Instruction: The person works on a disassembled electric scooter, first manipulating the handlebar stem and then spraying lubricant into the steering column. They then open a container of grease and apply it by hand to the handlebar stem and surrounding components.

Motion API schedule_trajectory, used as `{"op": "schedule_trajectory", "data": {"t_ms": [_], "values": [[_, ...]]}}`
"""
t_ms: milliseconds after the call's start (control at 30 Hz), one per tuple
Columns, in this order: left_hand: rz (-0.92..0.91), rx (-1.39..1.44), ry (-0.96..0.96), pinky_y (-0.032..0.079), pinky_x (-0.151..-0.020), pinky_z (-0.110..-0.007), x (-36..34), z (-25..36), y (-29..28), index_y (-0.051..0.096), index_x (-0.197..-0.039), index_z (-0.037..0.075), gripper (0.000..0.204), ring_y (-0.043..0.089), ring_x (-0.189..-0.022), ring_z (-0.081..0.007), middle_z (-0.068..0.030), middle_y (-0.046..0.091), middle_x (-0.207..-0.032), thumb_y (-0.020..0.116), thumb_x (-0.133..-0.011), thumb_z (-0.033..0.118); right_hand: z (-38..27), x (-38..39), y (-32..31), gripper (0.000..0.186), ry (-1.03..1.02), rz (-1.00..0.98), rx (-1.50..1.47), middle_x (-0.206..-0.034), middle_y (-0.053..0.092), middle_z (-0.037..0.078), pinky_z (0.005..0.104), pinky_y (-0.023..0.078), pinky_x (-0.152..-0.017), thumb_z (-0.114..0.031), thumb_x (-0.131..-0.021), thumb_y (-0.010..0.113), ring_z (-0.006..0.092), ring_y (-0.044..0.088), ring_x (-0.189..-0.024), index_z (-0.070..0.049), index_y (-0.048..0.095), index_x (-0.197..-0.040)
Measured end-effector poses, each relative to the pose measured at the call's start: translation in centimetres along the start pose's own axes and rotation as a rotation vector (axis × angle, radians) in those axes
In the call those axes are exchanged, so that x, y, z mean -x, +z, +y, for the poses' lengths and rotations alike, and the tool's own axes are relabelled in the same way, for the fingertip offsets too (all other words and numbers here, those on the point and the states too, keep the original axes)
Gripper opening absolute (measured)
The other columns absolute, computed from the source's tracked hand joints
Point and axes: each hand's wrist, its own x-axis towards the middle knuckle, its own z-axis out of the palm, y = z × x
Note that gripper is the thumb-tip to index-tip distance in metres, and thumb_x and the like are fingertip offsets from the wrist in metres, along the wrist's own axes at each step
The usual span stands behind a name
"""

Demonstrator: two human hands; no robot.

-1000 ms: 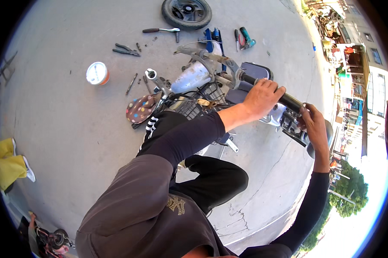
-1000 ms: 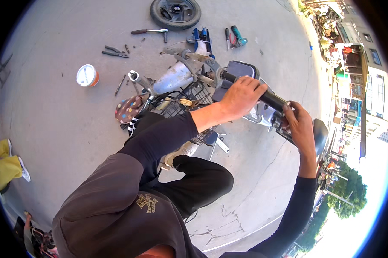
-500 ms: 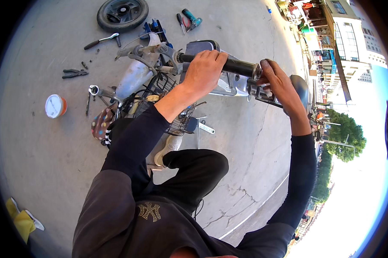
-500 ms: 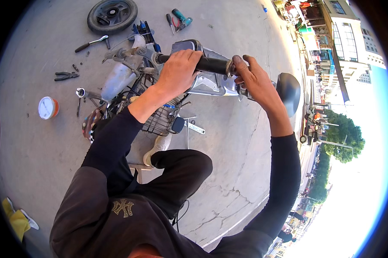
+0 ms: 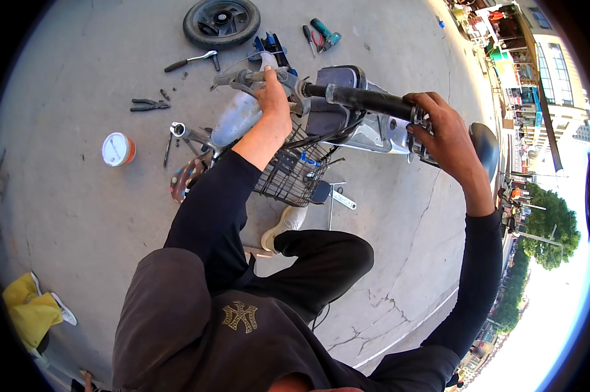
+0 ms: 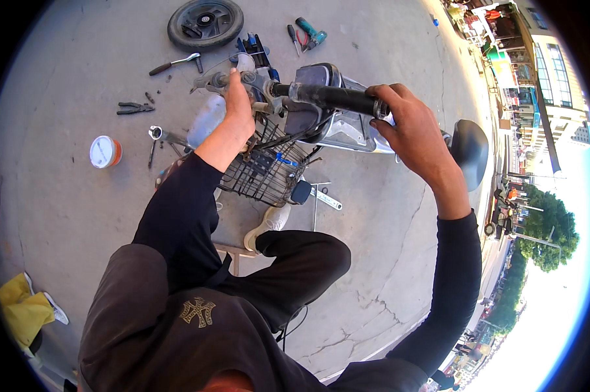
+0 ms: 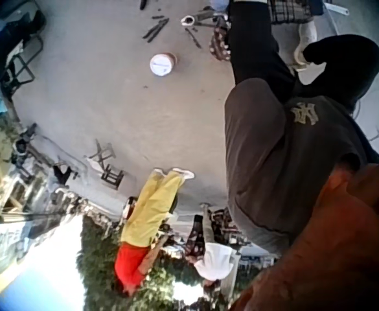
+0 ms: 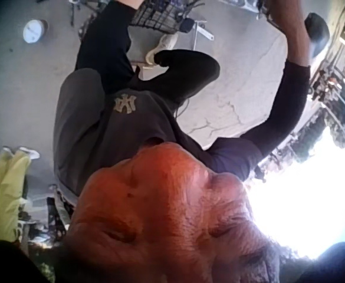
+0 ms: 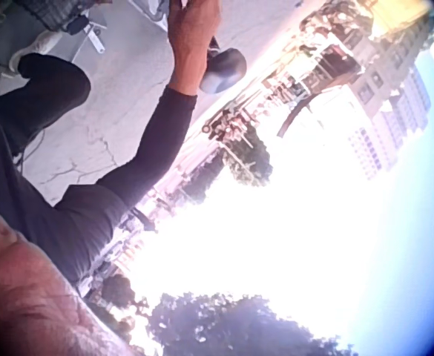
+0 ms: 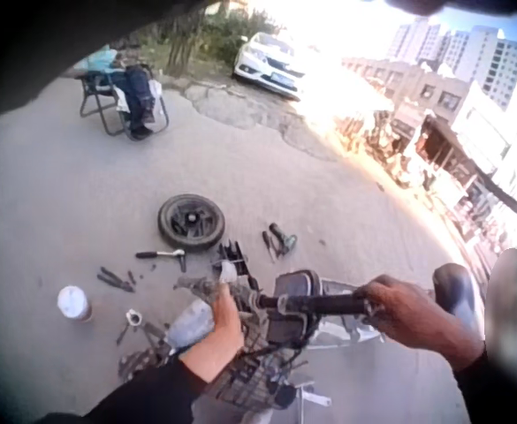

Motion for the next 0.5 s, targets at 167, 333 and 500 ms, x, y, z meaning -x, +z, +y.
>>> {"op": "schedule_trajectory", "data": {"t_ms": [167, 333, 500], "values": [[-0.193, 0.219, -0.065, 0.048, -0.091, -0.041, -5.6, -1.8, 0.0, 0.064, -0.114, 0.01, 0.068, 0.061, -0.099, -0.0225, -0.0071, 0.067, -0.104, 0.056, -0.093, 0.074, -0.6, -1.6, -0.2, 0.045, 0.451, -0.144, -0.325, -0.117, 0.069, 0.021, 0.0374, 0.057, -0.073, -0.034, -0.102, 0.067, 0.0253, 0.073, -0.092, 0.001, 0.06, -0.128], [-0.266, 0.414, -0.095, 0.052, -0.09, -0.044, -6.7, -2.0, 0.4, 0.064, -0.105, 0.007, 0.048, 0.064, -0.094, -0.0254, -0.0104, 0.069, -0.099, 0.063, -0.092, 0.054, 0.1, -0.3, 0.7, 0.042, -0.094, 0.108, -0.034, -0.086, 0.071, 0.016, 0.0381, 0.056, -0.071, -0.039, -0.106, 0.059, 0.0255, 0.071, -0.076, 0.002, 0.063, -0.118], [-0.24, 0.578, -0.138, 0.054, -0.073, -0.04, -6.9, -1.8, 0.7, 0.052, -0.089, 0.009, 0.03, 0.063, -0.083, -0.0236, -0.0078, 0.062, -0.086, 0.067, -0.084, 0.034, -1.1, -1.1, 0.1, 0.034, 0.442, -0.117, -0.162, -0.091, 0.07, 0.018, 0.0405, 0.055, -0.078, -0.024, -0.099, 0.068, 0.034, 0.069, -0.081, -0.001, 0.06, -0.122]]}}
